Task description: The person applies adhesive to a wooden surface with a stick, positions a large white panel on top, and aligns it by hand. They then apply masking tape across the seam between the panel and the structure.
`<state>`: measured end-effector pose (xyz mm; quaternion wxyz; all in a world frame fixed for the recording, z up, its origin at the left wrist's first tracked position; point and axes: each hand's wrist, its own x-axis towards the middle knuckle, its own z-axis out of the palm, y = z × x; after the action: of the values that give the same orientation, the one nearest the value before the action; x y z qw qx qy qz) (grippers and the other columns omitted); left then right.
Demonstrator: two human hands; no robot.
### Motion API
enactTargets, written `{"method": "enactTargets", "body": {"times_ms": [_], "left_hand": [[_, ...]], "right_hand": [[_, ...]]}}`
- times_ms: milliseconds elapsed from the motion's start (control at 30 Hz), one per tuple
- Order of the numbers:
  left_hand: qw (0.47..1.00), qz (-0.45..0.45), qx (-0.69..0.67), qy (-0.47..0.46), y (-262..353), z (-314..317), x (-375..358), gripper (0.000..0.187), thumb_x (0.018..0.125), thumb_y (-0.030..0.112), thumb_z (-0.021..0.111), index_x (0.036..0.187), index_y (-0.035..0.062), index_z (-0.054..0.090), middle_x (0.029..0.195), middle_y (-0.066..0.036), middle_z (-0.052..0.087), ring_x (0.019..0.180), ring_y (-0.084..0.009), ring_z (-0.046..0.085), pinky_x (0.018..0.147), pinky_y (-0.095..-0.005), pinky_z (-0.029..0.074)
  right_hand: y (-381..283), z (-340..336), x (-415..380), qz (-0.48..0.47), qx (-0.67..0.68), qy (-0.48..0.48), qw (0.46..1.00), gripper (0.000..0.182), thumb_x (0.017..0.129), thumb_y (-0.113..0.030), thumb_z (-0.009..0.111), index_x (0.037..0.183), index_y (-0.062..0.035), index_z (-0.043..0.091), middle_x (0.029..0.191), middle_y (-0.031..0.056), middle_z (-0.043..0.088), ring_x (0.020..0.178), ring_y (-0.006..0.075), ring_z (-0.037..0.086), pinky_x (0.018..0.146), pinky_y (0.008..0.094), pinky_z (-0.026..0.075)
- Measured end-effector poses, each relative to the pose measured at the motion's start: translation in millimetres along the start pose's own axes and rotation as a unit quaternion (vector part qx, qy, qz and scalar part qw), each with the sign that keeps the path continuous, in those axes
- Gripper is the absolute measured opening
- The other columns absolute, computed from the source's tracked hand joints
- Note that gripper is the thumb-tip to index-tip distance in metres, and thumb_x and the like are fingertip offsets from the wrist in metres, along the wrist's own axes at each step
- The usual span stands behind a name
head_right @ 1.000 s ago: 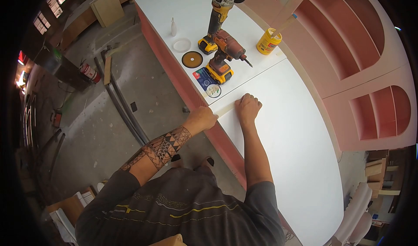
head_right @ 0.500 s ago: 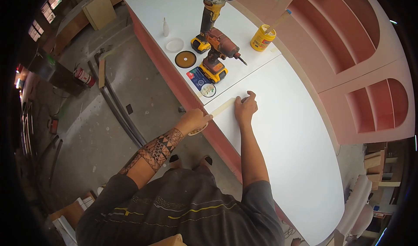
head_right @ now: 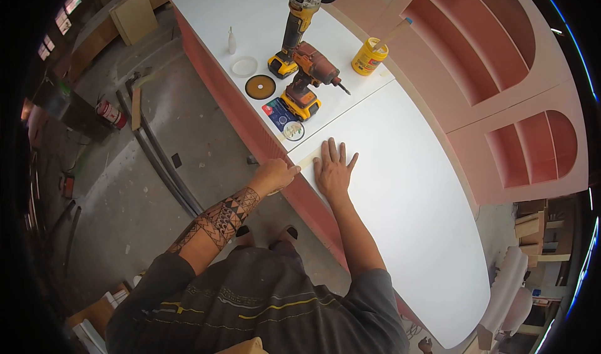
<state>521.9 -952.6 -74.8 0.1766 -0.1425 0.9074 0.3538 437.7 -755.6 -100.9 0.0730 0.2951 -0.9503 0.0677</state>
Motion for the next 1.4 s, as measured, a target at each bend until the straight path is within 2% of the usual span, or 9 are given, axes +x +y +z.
{"method": "enactTargets", "body": {"times_ms": [133,300,367,533,633,733,1033,1233,1400], "left_hand": [[0.999,0.012,-0.012,0.051,-4.5,9.9,-2.9,0.069,0.104,0.057,0.055,0.084,-0.0045,0.077,0.079,-0.027,0.074,0.084,-0.0453,0.075,0.080,-0.0552,0.058],[0.998,-0.001,-0.033,0.050,-9.5,15.1,-8.8,0.067,0.105,0.056,0.055,0.085,-0.0049,0.076,0.084,-0.027,0.075,0.085,-0.0448,0.075,0.079,-0.0541,0.059],[0.997,0.009,-0.038,0.071,-17.1,26.6,-10.6,0.066,0.105,0.055,0.056,0.085,-0.0050,0.076,0.085,-0.027,0.075,0.085,-0.0449,0.075,0.078,-0.0545,0.058],[0.971,0.076,-0.222,0.048,-54.2,40.5,-34.1,0.047,0.108,0.042,0.057,0.115,-0.0012,0.074,0.081,-0.023,0.071,0.078,-0.0420,0.071,0.074,-0.0505,0.055],[0.965,0.135,-0.206,0.092,-68.4,46.6,-47.7,0.039,0.109,0.039,0.055,0.108,0.0024,0.068,0.078,-0.013,0.071,0.073,-0.0328,0.071,0.071,-0.0436,0.054],[0.955,0.110,-0.271,0.044,-89.0,58.6,-44.6,0.038,0.109,0.035,0.054,0.124,0.0028,0.068,0.076,-0.019,0.067,0.072,-0.0378,0.069,0.070,-0.0477,0.053],[0.942,0.191,-0.242,0.131,-122.0,98.9,-22.5,0.031,0.106,0.025,0.053,0.117,0.0016,0.070,0.083,-0.020,0.073,0.070,-0.0386,0.071,0.068,-0.0506,0.055],[0.963,0.115,-0.203,0.138,-120.7,111.6,-7.7,0.042,0.101,0.029,0.057,0.130,0.0024,0.072,0.094,-0.024,0.076,0.079,-0.0398,0.075,0.077,-0.0502,0.060],[0.962,0.098,-0.212,0.142,-115.5,108.3,-10.3,0.040,0.100,0.028,0.057,0.126,0.0015,0.074,0.089,-0.024,0.075,0.080,-0.0399,0.075,0.079,-0.0503,0.060]], "right_hand": [[-19.6,2.1,1.7,0.032,-0.008,-0.038,0.999,0.084,0.107,-0.059,0.048,0.167,-0.0021,0.034,0.176,0.0194,0.029,0.163,0.0438,0.022,0.128,0.0717,0.006],[-33.4,8.4,2.8,0.107,0.034,-0.051,0.992,0.107,0.100,-0.075,0.050,0.169,0.0021,0.025,0.178,0.0206,0.020,0.165,0.0441,0.013,0.128,0.0711,0.007],[-33.9,9.6,2.6,0.104,0.028,-0.051,0.993,0.107,0.100,-0.076,0.050,0.169,0.0021,0.024,0.178,0.0207,0.020,0.165,0.0443,0.013,0.128,0.0711,0.007],[-33.1,12.9,2.5,0.102,0.009,-0.055,0.993,0.107,0.100,-0.075,0.050,0.169,0.0022,0.024,0.178,0.0213,0.020,0.165,0.0450,0.014,0.128,0.0710,0.009],[-34.4,12.9,1.2,0.099,0.002,-0.056,0.994,0.106,0.100,-0.074,0.051,0.169,0.0022,0.025,0.178,0.0219,0.021,0.165,0.0453,0.014,0.128,0.0709,0.009],[-35.8,9.6,2.6,0.102,0.002,-0.053,0.993,0.103,0.101,-0.072,0.051,0.168,0.0022,0.027,0.177,0.0222,0.021,0.164,0.0455,0.014,0.128,0.0704,0.010],[-35.2,12.0,3.1,0.098,-0.015,-0.062,0.993,0.102,0.102,-0.071,0.051,0.168,0.0017,0.026,0.178,0.0208,0.020,0.165,0.0441,0.013,0.128,0.0686,0.011],[-33.9,13.3,4.2,0.100,-0.013,-0.066,0.993,0.103,0.102,-0.073,0.050,0.169,0.0016,0.026,0.178,0.0212,0.020,0.165,0.0449,0.013,0.128,0.0688,0.011],[-34.4,12.7,3.6,0.101,-0.014,-0.066,0.993,0.102,0.102,-0.072,0.051,0.169,-0.0002,0.025,0.178,0.0205,0.019,0.165,0.0440,0.013,0.128,0.0685,0.011]]}}
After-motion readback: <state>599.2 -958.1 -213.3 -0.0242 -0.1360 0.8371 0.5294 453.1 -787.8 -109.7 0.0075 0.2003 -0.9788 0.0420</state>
